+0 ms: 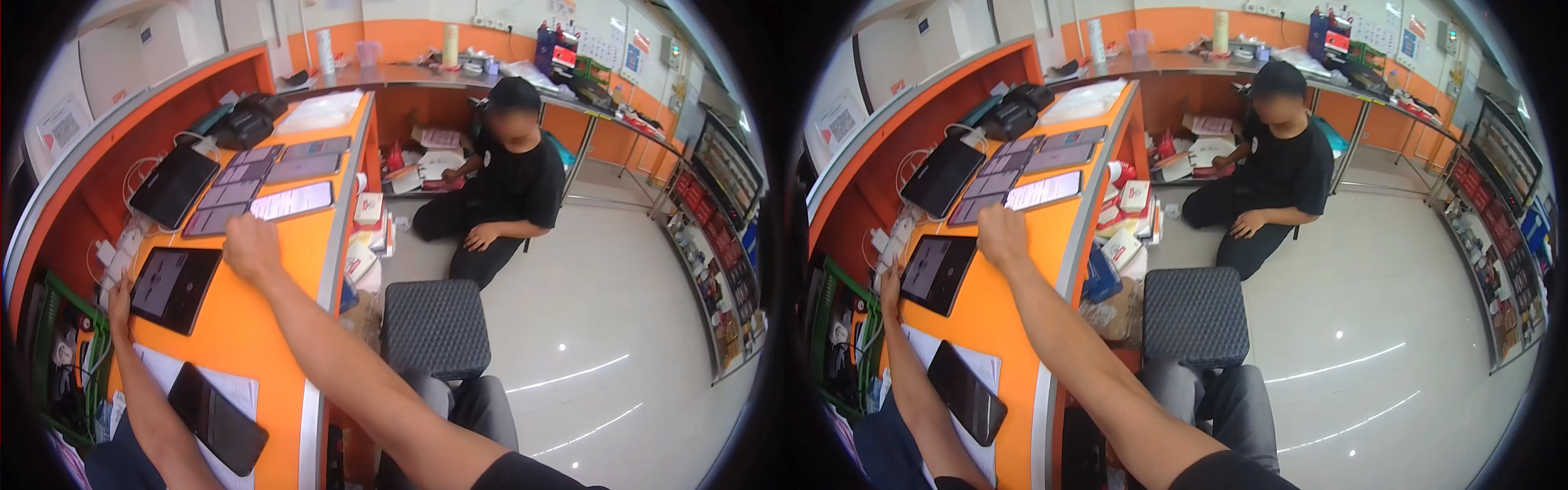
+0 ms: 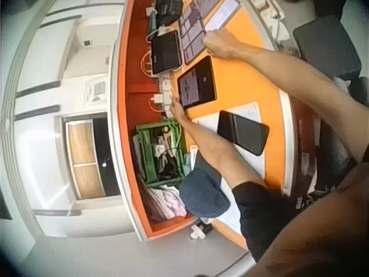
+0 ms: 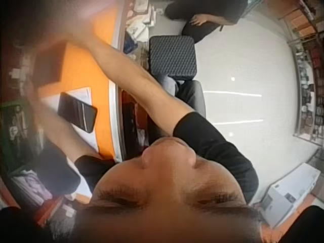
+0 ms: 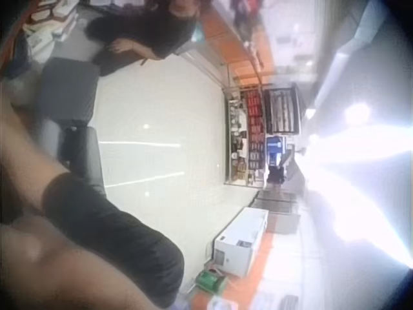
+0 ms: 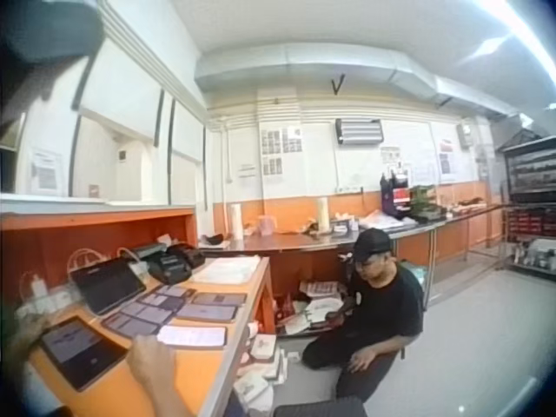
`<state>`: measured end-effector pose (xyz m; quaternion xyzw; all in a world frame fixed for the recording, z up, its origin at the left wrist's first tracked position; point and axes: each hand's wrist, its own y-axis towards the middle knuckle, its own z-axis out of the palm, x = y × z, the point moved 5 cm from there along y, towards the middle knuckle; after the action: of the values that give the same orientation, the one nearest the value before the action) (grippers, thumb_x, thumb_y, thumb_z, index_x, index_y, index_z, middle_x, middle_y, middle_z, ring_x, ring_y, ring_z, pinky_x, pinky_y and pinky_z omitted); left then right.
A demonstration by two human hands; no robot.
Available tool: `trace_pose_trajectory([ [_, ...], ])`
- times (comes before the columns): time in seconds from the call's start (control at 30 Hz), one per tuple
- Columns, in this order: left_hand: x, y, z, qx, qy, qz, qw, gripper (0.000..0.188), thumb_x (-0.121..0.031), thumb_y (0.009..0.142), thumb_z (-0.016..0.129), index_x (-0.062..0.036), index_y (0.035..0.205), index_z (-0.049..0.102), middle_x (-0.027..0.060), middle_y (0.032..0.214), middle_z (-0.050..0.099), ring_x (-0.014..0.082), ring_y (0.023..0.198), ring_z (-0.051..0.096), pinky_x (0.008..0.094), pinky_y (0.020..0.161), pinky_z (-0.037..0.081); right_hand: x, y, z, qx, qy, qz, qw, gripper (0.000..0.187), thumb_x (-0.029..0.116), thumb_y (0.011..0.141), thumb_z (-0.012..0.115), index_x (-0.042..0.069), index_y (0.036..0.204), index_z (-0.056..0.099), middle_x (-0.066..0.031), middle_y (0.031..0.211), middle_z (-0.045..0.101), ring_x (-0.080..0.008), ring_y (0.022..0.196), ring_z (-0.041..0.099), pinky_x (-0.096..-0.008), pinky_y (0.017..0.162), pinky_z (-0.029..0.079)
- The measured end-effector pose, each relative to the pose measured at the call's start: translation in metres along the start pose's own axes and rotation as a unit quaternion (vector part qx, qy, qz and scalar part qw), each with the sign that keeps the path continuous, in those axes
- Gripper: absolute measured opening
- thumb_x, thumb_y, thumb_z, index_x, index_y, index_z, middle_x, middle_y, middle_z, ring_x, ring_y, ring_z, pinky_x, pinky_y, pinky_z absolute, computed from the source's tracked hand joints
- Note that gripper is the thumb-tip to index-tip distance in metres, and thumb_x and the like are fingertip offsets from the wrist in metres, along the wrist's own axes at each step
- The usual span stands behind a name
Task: The person assembles cardboard food boxes by hand, folding the flaps and interlocking the tabs to create three-dimensional containers from flat sheets.
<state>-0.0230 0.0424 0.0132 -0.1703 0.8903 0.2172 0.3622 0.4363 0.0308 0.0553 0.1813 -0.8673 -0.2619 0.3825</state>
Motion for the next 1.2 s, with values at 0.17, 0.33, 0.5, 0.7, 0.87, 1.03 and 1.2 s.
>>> trace_pose_trajectory([
  [0.17,0.004,-0.012,0.031,0.007,0.01,-0.019,1.0,0.085,-0.072,0.089,0.045,0.0063,0.114,0.064,0.0178,0.115,0.065,0.0262,0.119,0.056,0.035,0.1,0.04,0.014,-0.016,-0.013,-0.071,0.099,-0.037,0.992,0.007,0.0,0.068,0.064,-0.001,0.075,0.065,-0.0215,0.075,0.065,-0.0378,0.077,0.066,-0.0465,0.066,0.052],
  [0.33,0.019,0.011,-0.01,-0.008,0.026,0.018,0.999,0.082,-0.072,0.089,0.045,0.0056,0.109,0.065,0.0182,0.109,0.066,0.0266,0.112,0.059,0.0349,0.099,0.039,0.061,-0.114,-0.119,-0.266,0.219,-0.263,0.901,0.012,0.002,0.068,0.067,0.004,0.07,0.055,-0.0104,0.063,0.054,-0.028,0.058,0.056,-0.0411,0.055,0.044],
  [0.5,0.008,-0.006,0.009,-0.038,0.012,0.008,0.999,0.08,-0.069,0.09,0.047,0.0076,0.102,0.065,0.0134,0.094,0.064,0.0218,0.093,0.057,0.0309,0.091,0.041,-0.067,-0.213,-0.164,-0.321,-0.003,-0.183,0.929,0.015,0.003,0.077,0.062,0.003,0.09,0.055,-0.0167,0.098,0.065,-0.0303,0.089,0.061,-0.0413,0.079,0.047],
  [0.7,0.005,-0.002,0.013,-0.007,0.023,0.018,1.0,0.082,-0.069,0.09,0.047,0.0089,0.107,0.064,0.0154,0.101,0.065,0.0224,0.097,0.058,0.0308,0.093,0.041,-0.307,-0.369,-0.096,-0.004,-0.34,0.19,0.921,0.059,0.033,0.095,0.049,-0.003,0.14,0.039,-0.0215,0.151,0.033,-0.0349,0.143,0.028,-0.0517,0.115,0.019],
  [0.87,0.009,-0.009,0.008,-0.009,0.034,-0.008,0.999,0.082,-0.069,0.09,0.046,0.0075,0.111,0.064,0.0172,0.109,0.065,0.0252,0.107,0.06,0.0336,0.097,0.041,-0.317,-0.377,-0.073,0.115,-0.324,0.202,0.917,0.063,0.043,0.097,0.038,0.001,0.144,0.038,-0.014,0.155,0.03,-0.0249,0.145,0.024,-0.0519,0.117,0.014],
  [1.03,0.005,-0.007,0.005,-0.014,0.037,-0.02,0.999,0.085,-0.072,0.088,0.047,0.0067,0.116,0.063,0.0181,0.114,0.065,0.0267,0.113,0.057,0.0356,0.1,0.04,-0.317,-0.376,-0.077,0.091,-0.323,0.199,0.921,0.061,0.04,0.095,0.042,0.002,0.143,0.041,-0.0124,0.154,0.033,-0.0238,0.144,0.027,-0.0498,0.118,0.015],
  [1.2,0.006,0.003,0.002,-0.026,0.04,0.029,0.998,0.079,-0.067,0.09,0.049,0.0086,0.103,0.067,0.0179,0.1,0.067,0.0258,0.095,0.06,0.0346,0.088,0.044,-0.315,-0.377,-0.079,0.085,-0.312,0.194,0.926,0.06,0.038,0.095,0.043,0.001,0.142,0.042,-0.0124,0.153,0.035,-0.0242,0.144,0.028,-0.0483,0.118,0.015],
])
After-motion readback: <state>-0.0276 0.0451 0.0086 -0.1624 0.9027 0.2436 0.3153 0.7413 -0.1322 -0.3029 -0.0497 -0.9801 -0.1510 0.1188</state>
